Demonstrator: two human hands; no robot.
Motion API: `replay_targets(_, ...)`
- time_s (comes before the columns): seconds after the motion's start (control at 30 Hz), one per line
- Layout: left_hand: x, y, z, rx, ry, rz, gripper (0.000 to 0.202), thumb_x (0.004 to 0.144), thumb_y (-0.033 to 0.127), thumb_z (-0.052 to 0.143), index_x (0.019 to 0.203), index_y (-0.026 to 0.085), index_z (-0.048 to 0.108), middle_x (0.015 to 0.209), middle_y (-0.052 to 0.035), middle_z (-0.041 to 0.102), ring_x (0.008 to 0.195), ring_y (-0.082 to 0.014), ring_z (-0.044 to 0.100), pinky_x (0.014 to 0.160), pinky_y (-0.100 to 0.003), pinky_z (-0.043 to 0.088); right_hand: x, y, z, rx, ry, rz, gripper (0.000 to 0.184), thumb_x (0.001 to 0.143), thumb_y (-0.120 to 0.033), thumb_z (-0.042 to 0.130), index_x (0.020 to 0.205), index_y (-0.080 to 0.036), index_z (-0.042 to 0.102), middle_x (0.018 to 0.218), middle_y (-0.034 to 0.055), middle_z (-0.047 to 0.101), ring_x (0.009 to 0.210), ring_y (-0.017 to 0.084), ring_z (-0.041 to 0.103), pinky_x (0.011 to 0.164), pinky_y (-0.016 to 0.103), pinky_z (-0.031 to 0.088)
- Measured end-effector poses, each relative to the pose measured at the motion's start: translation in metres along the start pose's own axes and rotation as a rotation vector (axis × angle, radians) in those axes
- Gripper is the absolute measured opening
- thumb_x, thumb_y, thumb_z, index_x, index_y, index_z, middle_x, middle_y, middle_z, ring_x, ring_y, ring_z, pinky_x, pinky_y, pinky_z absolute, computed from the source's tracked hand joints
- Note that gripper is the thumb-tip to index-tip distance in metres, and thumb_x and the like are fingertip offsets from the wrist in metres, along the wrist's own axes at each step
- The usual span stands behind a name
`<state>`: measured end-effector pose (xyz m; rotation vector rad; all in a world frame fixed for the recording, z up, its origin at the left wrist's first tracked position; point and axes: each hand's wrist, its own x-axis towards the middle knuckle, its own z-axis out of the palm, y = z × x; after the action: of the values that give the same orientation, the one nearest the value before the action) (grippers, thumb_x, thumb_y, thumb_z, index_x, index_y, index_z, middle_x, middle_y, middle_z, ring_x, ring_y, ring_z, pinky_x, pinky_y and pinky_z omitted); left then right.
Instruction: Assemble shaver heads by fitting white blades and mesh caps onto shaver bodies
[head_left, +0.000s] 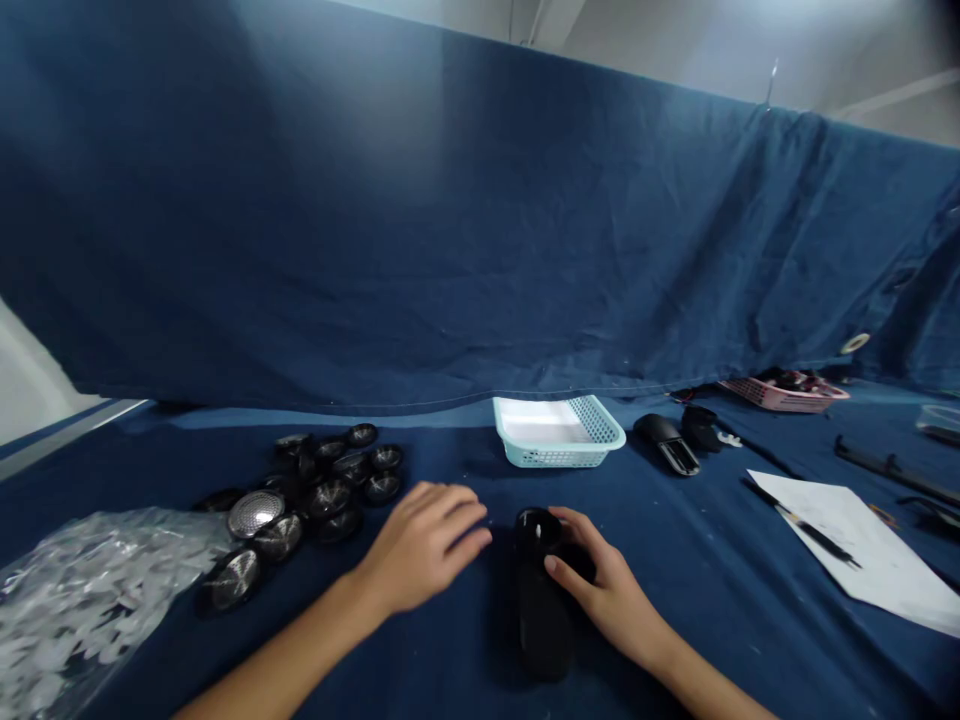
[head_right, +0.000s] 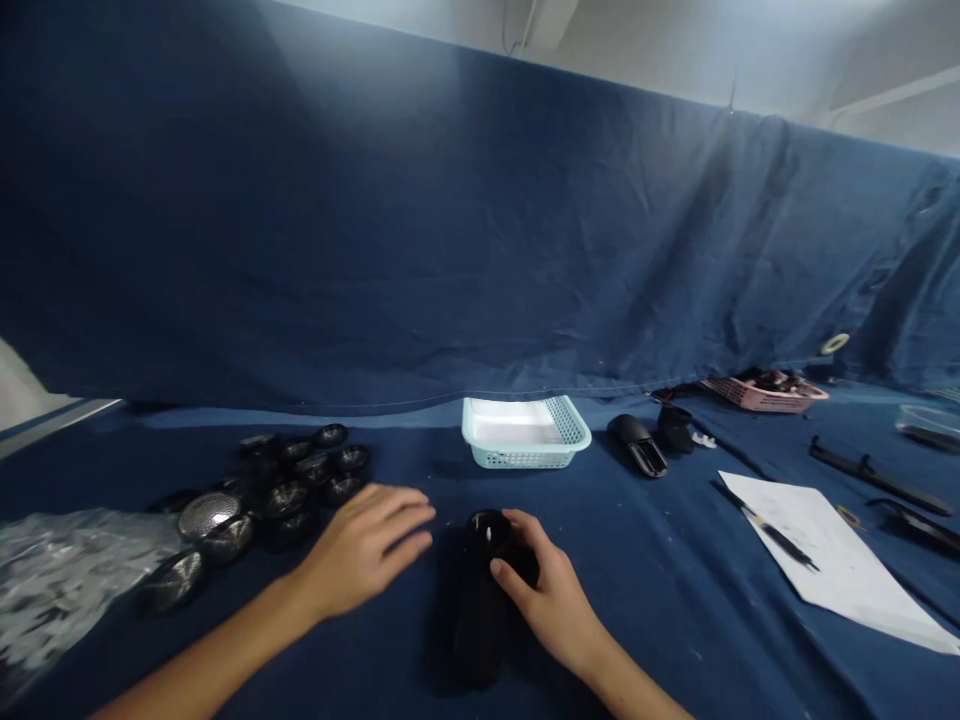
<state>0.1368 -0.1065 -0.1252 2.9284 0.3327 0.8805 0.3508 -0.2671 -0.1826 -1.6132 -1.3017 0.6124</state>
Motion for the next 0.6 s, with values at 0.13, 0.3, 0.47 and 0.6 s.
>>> replay_targets(0.13,0.008,-0.058,-0.045,0.145,-0.199,-0.327,0.039,0.095,0.046,0.042,0.117,0.025,0.064,0.118,-0.0052,0.065,0.108,-0.0248,0.060,0.095,-0.040,0.042,-0.001,0.001,-0.001,-0.026,-0.022,0.014,0.045,0.091,-0.041,0.055,0.133,-0.032,0.041,0.127,0.0028,0.057,0.122,0.022,0.050,0.108,0.042,0.035)
replay_targets(0.3,-0.006,-0.109,-0.096,0.343,-0.548,-0.639,0.061,0.078,0.054,0.058,0.130,0.024,0.056,0.133,-0.0107,0.057,0.119,-0.0344,0.052,0.098,-0.046,0.039,-0.002,0.008,-0.002,-0.047,-0.048,0.044,0.047,0.091,-0.045,0.052,0.135,-0.034,0.038,0.132,0.0020,0.054,0.127,0.022,0.047,0.110,0.042,0.034)
replay_targets(0.47,-0.013,-0.111,-0.106,0.265,-0.723,-0.762,0.069,0.066,0.054,0.067,0.128,0.028,0.056,0.124,-0.0088,0.063,0.111,-0.0300,0.059,0.090,-0.038,0.046,-0.002,0.012,-0.002,-0.071,-0.063,0.056,0.048,0.092,-0.047,0.050,0.136,-0.036,0.034,0.136,0.0004,0.051,0.129,0.021,0.045,0.112,0.042,0.032)
replay_targets(0.6,-0.013,-0.109,-0.093,0.300,-0.753,-0.759,0.071,0.058,0.042,0.075,0.126,0.025,0.059,0.126,-0.0118,0.061,0.111,-0.0329,0.059,0.090,-0.040,0.046,-0.002,0.012,-0.002,-0.092,-0.075,0.079,0.049,0.092,-0.050,0.049,0.136,-0.036,0.033,0.135,0.0003,0.053,0.131,0.021,0.043,0.112,0.041,0.033)
